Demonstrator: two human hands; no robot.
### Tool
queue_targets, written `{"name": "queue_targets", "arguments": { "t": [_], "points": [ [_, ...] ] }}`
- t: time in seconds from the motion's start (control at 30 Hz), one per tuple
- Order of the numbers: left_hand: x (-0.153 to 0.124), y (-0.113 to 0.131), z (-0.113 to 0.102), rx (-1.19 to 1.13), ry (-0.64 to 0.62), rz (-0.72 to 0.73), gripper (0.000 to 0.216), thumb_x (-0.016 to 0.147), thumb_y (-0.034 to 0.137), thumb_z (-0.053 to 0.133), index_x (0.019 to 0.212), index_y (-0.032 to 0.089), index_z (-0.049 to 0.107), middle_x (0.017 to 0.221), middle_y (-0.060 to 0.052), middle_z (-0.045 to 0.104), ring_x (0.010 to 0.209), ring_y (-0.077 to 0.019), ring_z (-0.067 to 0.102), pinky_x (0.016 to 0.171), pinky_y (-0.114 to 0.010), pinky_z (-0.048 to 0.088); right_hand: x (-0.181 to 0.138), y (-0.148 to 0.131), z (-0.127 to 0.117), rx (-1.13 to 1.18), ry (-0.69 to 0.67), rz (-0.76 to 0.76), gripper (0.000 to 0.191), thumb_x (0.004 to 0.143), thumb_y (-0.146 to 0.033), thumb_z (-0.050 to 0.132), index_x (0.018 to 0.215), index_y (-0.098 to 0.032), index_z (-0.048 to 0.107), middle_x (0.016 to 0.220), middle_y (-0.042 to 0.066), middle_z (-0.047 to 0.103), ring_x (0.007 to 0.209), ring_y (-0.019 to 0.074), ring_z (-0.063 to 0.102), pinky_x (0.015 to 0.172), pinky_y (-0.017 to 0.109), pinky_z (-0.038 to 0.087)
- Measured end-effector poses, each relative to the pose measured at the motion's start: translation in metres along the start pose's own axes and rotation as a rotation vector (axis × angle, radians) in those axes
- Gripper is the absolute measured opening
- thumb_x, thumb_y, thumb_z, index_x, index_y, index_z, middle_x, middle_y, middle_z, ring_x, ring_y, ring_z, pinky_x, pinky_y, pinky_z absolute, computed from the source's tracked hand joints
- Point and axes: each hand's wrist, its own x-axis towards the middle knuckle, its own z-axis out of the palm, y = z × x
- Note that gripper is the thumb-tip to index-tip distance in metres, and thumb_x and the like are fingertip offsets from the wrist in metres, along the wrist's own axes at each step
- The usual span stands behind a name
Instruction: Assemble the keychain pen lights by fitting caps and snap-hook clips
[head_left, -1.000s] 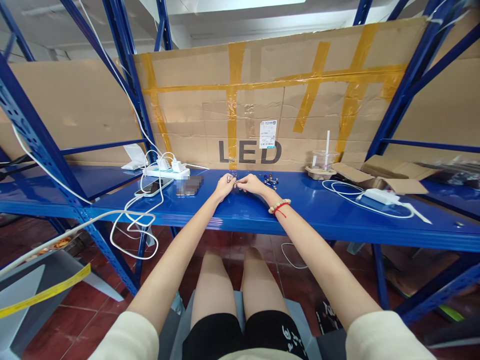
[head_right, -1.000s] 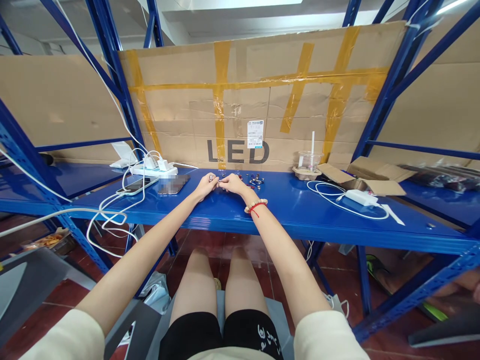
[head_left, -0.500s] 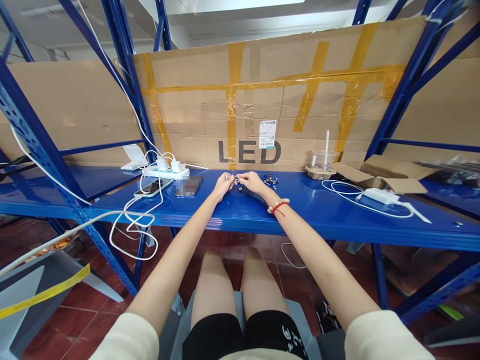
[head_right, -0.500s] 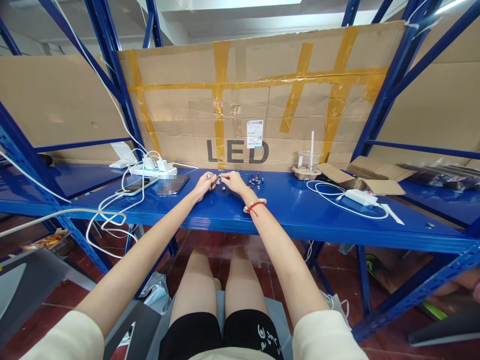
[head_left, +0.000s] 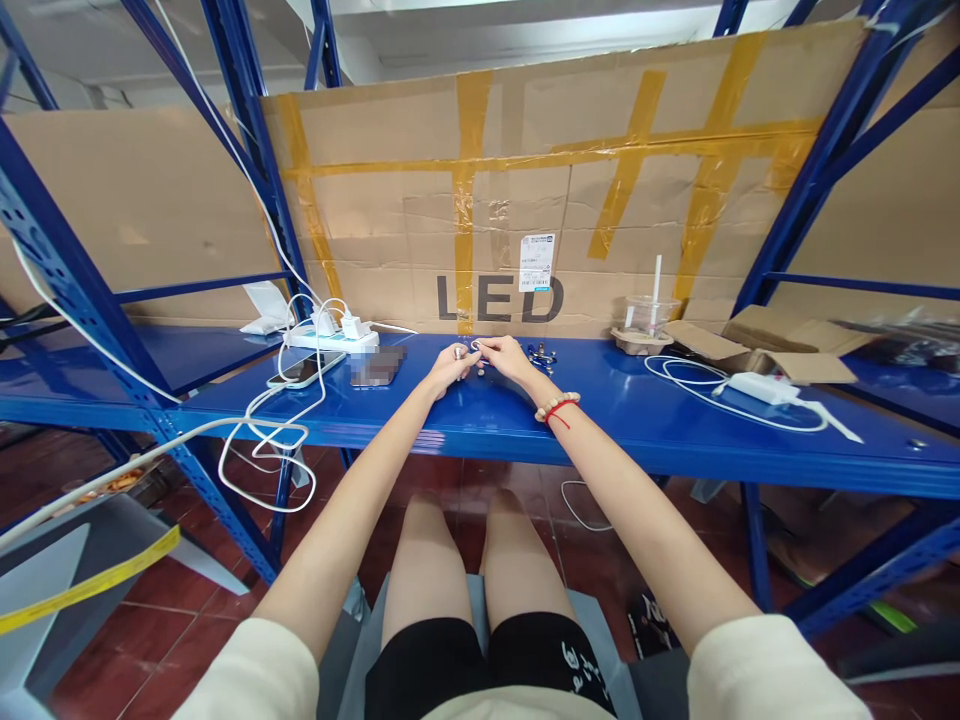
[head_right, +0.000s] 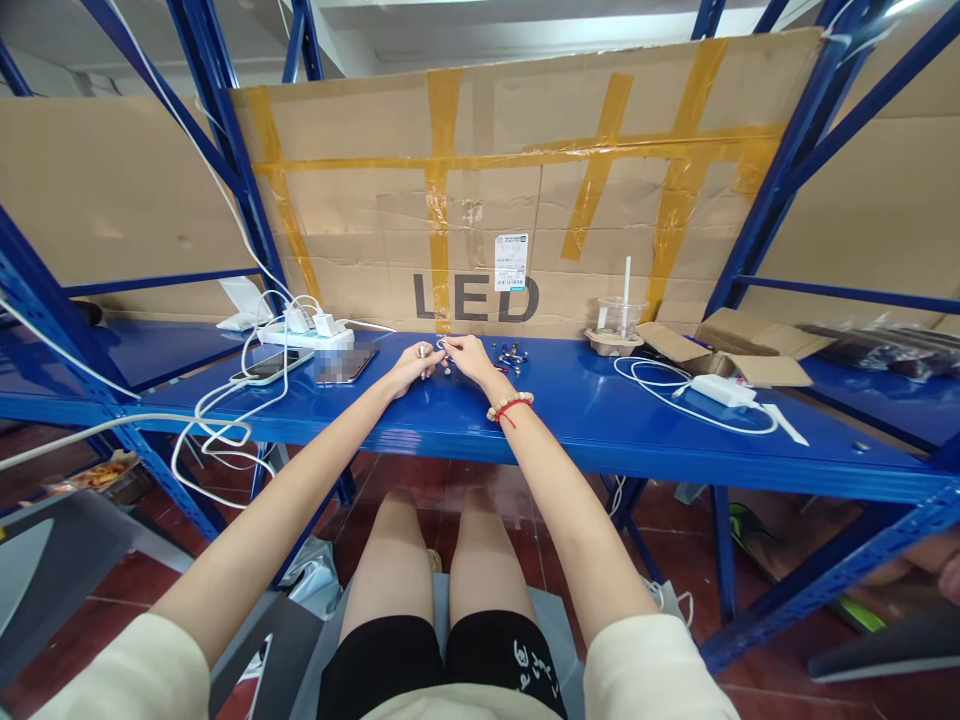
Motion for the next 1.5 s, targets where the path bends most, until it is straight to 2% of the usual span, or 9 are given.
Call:
{"name": "queue_targets", "arguments": {
  "t": [0.23, 0.37, 0.47, 0.63, 0.83, 0.97, 1.27, 1.37, 1.5],
  "points": [
    [0.003, 0.004, -0.003, -0.083, 0.185, -0.061, 0.022, 0.073, 0.018, 0.058, 0.066, 0.019, 0.038, 0.051, 0.003, 0.057, 0.034, -0.0041, 0.038, 0.038, -0.019, 0.024, -0.003, 0.002, 0.000, -0.257, -0.029, 0.021, 0.030, 0.083, -0.030, 0.045, 0.071, -0.013, 0.066, 0.060, 0.001, 0.059, 0.057, 0.0113, 0.048, 0.057, 0.021, 0.033],
    [0.003, 0.004, -0.006, -0.092, 0.253, -0.036, 0.013, 0.072, 0.018, 0.055, 0.067, 0.018, 0.043, 0.049, 0.005, 0.054, 0.034, -0.0041, 0.037, 0.037, -0.019, 0.023, -0.008, -0.007, 0.000, -0.119, -0.146, 0.057, 0.024, 0.082, -0.028, 0.050, 0.076, -0.011, 0.068, 0.061, 0.002, 0.061, 0.046, 0.0083, 0.049, 0.051, 0.020, 0.038],
    [0.003, 0.003, -0.006, -0.101, 0.273, -0.030, 0.012, 0.070, 0.018, 0.055, 0.066, 0.017, 0.044, 0.049, 0.005, 0.053, 0.034, -0.0038, 0.037, 0.036, -0.019, 0.022, -0.010, -0.013, 0.001, -0.039, -0.230, 0.102, 0.023, 0.080, -0.022, 0.054, 0.094, -0.010, 0.069, 0.071, 0.005, 0.066, 0.043, 0.0072, 0.050, 0.046, 0.020, 0.040],
    [0.005, 0.002, -0.007, -0.093, 0.270, -0.036, 0.013, 0.067, 0.020, 0.058, 0.066, 0.017, 0.045, 0.048, 0.005, 0.053, 0.034, -0.0040, 0.038, 0.036, -0.018, 0.022, -0.009, -0.009, 0.001, -0.129, -0.211, 0.136, 0.026, 0.079, -0.018, 0.058, 0.101, -0.010, 0.069, 0.072, 0.007, 0.068, 0.050, 0.0095, 0.054, 0.047, 0.020, 0.041],
    [0.007, 0.001, -0.007, -0.076, 0.233, -0.042, 0.016, 0.066, 0.020, 0.058, 0.067, 0.018, 0.043, 0.048, 0.005, 0.053, 0.034, -0.0043, 0.038, 0.036, -0.018, 0.022, -0.006, 0.004, -0.004, -0.394, -0.075, 0.231, 0.021, 0.079, -0.022, 0.060, 0.095, -0.015, 0.072, 0.090, 0.011, 0.071, 0.077, 0.0190, 0.064, 0.068, 0.026, 0.047],
    [0.007, 0.001, -0.005, -0.049, 0.182, -0.057, 0.024, 0.067, 0.020, 0.062, 0.066, 0.019, 0.037, 0.051, 0.004, 0.056, 0.034, -0.0043, 0.039, 0.037, -0.018, 0.024, -0.007, 0.007, -0.007, -0.468, -0.053, 0.315, 0.027, 0.080, -0.016, 0.055, 0.102, -0.016, 0.070, 0.105, 0.012, 0.069, 0.095, 0.0233, 0.063, 0.081, 0.030, 0.046],
    [0.008, -0.001, -0.005, -0.059, 0.112, -0.044, 0.035, 0.071, 0.026, 0.066, 0.065, 0.019, 0.033, 0.062, 0.000, 0.064, 0.036, -0.0032, 0.039, 0.038, -0.018, 0.025, -0.012, -0.003, -0.009, -0.475, -0.081, 0.321, 0.033, 0.075, -0.013, 0.056, 0.103, -0.022, 0.070, 0.108, 0.006, 0.068, 0.101, 0.0254, 0.061, 0.083, 0.033, 0.046],
    [0.008, 0.000, -0.004, -0.077, 0.111, -0.051, 0.031, 0.074, 0.025, 0.063, 0.064, 0.019, 0.034, 0.058, 0.000, 0.062, 0.034, -0.0034, 0.040, 0.037, -0.018, 0.025, -0.009, -0.001, -0.006, -0.370, -0.023, 0.258, 0.025, 0.077, -0.021, 0.057, 0.098, -0.018, 0.071, 0.105, 0.007, 0.069, 0.098, 0.0240, 0.062, 0.082, 0.032, 0.046],
    [0.007, 0.003, -0.003, -0.146, 0.072, -0.090, 0.031, 0.074, 0.025, 0.065, 0.065, 0.018, 0.036, 0.055, 0.002, 0.058, 0.034, -0.0028, 0.039, 0.036, -0.018, 0.025, -0.004, 0.000, 0.000, 0.030, 0.053, 0.071, 0.033, 0.086, -0.038, 0.047, 0.093, -0.014, 0.069, 0.088, 0.005, 0.069, 0.078, 0.0145, 0.061, 0.067, 0.022, 0.046]
  ]
}}
